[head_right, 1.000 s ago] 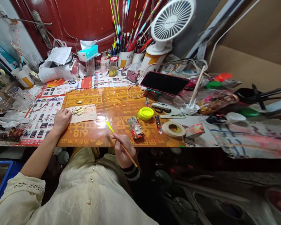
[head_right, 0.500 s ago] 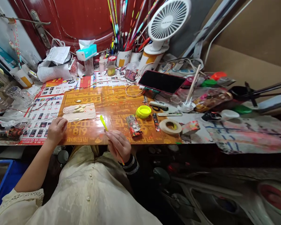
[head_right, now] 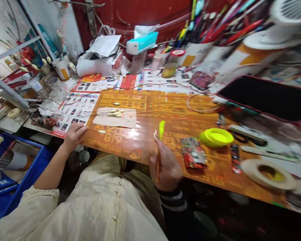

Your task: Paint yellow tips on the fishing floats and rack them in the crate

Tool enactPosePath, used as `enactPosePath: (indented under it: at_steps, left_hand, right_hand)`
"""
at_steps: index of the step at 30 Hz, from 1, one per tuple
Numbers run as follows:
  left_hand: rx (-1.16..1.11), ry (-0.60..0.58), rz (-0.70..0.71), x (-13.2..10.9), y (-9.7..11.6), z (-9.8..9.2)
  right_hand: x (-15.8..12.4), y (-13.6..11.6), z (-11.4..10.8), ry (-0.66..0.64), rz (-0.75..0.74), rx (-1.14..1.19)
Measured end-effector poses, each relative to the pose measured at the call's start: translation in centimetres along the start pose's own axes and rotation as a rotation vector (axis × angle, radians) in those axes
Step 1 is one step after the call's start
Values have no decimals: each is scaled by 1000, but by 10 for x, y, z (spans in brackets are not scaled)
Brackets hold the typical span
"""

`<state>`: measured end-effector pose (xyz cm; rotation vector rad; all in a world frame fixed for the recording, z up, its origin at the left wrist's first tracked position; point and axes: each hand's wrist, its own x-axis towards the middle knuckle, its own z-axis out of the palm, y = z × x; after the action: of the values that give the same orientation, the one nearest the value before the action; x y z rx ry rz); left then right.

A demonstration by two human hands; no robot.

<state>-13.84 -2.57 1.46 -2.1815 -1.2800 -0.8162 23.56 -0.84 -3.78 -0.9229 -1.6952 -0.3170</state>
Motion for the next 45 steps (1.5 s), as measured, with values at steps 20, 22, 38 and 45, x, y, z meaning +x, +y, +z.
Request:
enactPosePath:
  at_steps: [20,22,38,45]
  left_hand:
    - [30,-49,-55,-36,-15,6]
    - [24,-66,-78,-36,-16,6]
    - [-13,-59,-115,-32,-19,2]
    - [-44,28,-51,-26,-32,-9]
  right_hand:
    - [-5,2,5,211,8,-152]
    - [-6,4,6,225,-8,-148]
    - [-20,11,7,135,72,-96]
    - [-9,-7,-5,67,152,-22]
